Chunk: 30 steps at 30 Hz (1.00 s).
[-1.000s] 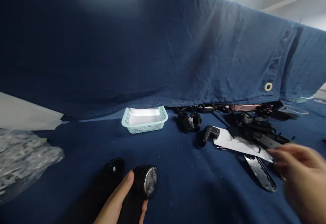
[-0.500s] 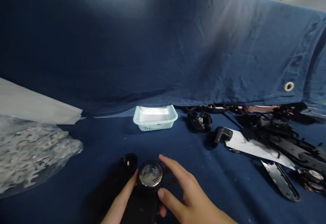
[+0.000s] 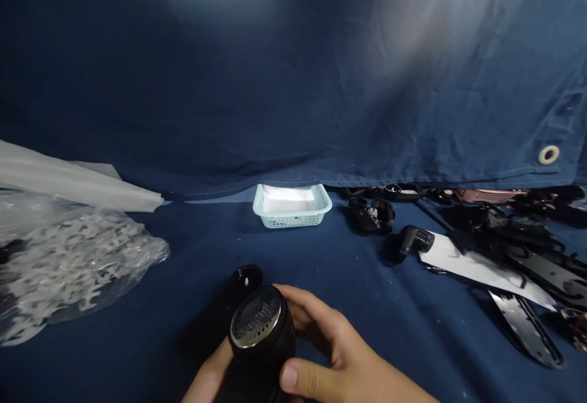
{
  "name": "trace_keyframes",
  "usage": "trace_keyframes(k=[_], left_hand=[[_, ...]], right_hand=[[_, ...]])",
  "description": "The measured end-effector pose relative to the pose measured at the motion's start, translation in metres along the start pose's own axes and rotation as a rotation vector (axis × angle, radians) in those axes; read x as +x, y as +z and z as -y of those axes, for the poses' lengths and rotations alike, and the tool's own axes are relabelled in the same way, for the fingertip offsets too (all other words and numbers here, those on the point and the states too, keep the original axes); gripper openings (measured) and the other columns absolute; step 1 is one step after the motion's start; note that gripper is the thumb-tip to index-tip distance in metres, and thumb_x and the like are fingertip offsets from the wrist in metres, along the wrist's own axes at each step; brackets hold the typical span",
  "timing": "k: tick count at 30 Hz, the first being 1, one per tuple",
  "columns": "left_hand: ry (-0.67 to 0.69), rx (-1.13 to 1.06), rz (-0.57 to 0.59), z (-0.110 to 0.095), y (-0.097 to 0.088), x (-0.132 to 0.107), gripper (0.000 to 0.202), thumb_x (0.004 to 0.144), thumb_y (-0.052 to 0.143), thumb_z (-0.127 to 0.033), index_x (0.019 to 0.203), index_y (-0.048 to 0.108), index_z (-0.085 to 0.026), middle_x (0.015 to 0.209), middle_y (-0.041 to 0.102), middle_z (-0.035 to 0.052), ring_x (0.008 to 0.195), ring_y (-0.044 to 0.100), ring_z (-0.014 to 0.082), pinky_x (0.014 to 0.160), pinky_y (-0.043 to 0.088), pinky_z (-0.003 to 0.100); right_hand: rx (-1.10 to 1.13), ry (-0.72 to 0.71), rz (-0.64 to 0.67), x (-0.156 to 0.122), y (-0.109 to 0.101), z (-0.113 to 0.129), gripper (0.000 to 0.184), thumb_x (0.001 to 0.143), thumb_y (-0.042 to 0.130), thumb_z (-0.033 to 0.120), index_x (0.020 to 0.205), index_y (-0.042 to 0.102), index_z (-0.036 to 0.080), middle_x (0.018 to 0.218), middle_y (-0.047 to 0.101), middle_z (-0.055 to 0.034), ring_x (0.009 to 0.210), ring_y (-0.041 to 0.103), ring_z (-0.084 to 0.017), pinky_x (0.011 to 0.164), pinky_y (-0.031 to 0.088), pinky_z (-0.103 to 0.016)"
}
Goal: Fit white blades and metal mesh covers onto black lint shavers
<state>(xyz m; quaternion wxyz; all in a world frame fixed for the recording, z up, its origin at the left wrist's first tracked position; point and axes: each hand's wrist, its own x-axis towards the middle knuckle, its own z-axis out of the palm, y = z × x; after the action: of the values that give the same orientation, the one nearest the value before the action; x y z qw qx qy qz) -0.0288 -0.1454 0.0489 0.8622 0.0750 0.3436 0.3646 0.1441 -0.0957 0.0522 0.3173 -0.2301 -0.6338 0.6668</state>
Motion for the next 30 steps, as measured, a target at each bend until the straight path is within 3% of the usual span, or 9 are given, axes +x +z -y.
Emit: trace_keyframes(k=[2,4,5,7,9,11,18,24,30], left_hand=[[0.032,0.007,0.010,0.000,-0.003,0.001,0.065,0.084,0.051,-0.071,0.081,0.072,-0.010,0.067,0.072,0.0103,0.055,0.069,0.0204,0.054,0.052,0.026],[0.094,0.028,0.053,-0.003,-0.005,-0.002,0.065,0.087,0.047,-0.069,0.091,0.073,-0.009,0.077,0.074,0.0112,0.060,0.070,0.0191,0.057,0.053,0.025],[0.112,0.043,0.074,-0.004,-0.006,-0.005,0.066,0.089,0.046,-0.068,0.095,0.073,-0.008,0.083,0.075,0.0120,0.062,0.070,0.0174,0.059,0.053,0.024],[0.071,0.087,0.073,-0.007,-0.006,-0.010,0.069,0.090,0.045,-0.069,0.096,0.074,-0.006,0.083,0.074,0.0125,0.058,0.068,0.0131,0.057,0.052,0.019],[-0.035,0.124,0.028,-0.009,-0.007,-0.013,0.072,0.087,0.047,-0.071,0.085,0.074,-0.004,0.068,0.070,0.0098,0.049,0.063,0.0095,0.051,0.049,0.015],[-0.071,0.141,0.026,-0.007,-0.008,-0.011,0.071,0.085,0.050,-0.072,0.076,0.072,-0.005,0.060,0.065,0.0070,0.045,0.059,0.0083,0.046,0.046,0.014],[0.062,0.147,0.153,0.004,-0.022,0.005,0.061,0.093,0.046,-0.063,0.099,0.066,-0.006,0.075,0.071,0.0109,0.058,0.067,0.0128,0.058,0.050,0.018],[0.096,0.169,0.199,0.004,-0.024,-0.001,0.046,0.092,0.056,-0.052,0.113,0.063,-0.012,0.085,0.074,0.0093,0.066,0.071,0.0168,0.056,0.049,0.021],[0.138,0.211,0.214,0.002,-0.014,-0.010,0.046,0.087,0.065,-0.050,0.117,0.064,-0.015,0.087,0.075,0.0101,0.070,0.073,0.0228,0.058,0.052,0.027]], right_hand=[[0.059,0.024,-0.015,0.002,0.001,-0.002,0.059,0.083,0.074,0.038,0.137,0.051,0.037,0.127,0.065,-0.0048,0.097,0.068,-0.018,0.086,0.056,-0.032],[0.107,0.058,-0.053,0.002,0.000,-0.004,0.062,0.084,0.072,0.042,0.140,0.047,0.036,0.126,0.065,-0.0075,0.070,0.067,-0.012,0.061,0.057,-0.025],[0.100,0.062,-0.083,0.001,0.000,-0.004,0.062,0.086,0.070,0.042,0.142,0.045,0.035,0.127,0.063,-0.0089,0.069,0.067,-0.012,0.058,0.057,-0.026],[0.021,0.035,-0.152,-0.001,-0.003,-0.005,0.059,0.089,0.066,0.041,0.144,0.044,0.031,0.134,0.059,-0.0106,0.094,0.069,-0.020,0.080,0.059,-0.035],[-0.066,0.003,-0.162,-0.005,-0.005,-0.005,0.062,0.090,0.065,0.040,0.146,0.041,0.030,0.144,0.052,-0.0099,0.129,0.053,-0.026,0.108,0.042,-0.045],[-0.103,0.001,-0.123,-0.010,-0.006,-0.005,0.072,0.088,0.067,0.040,0.150,0.032,0.031,0.152,0.042,-0.0080,0.143,0.036,-0.027,0.118,0.026,-0.049],[-0.244,0.031,-0.102,-0.021,-0.006,-0.009,0.094,0.079,0.077,0.041,0.153,0.020,0.038,0.161,0.027,-0.0029,0.146,0.027,-0.031,0.120,0.019,-0.050],[-0.246,-0.018,-0.142,-0.021,-0.001,-0.015,0.096,0.073,0.079,0.050,0.152,0.027,0.033,0.160,0.030,-0.0057,0.146,0.027,-0.035,0.117,0.025,-0.052],[-0.242,-0.038,-0.159,-0.019,0.003,-0.020,0.098,0.072,0.076,0.054,0.153,0.027,0.029,0.150,0.046,-0.0106,0.138,0.041,-0.035,0.114,0.030,-0.051]])
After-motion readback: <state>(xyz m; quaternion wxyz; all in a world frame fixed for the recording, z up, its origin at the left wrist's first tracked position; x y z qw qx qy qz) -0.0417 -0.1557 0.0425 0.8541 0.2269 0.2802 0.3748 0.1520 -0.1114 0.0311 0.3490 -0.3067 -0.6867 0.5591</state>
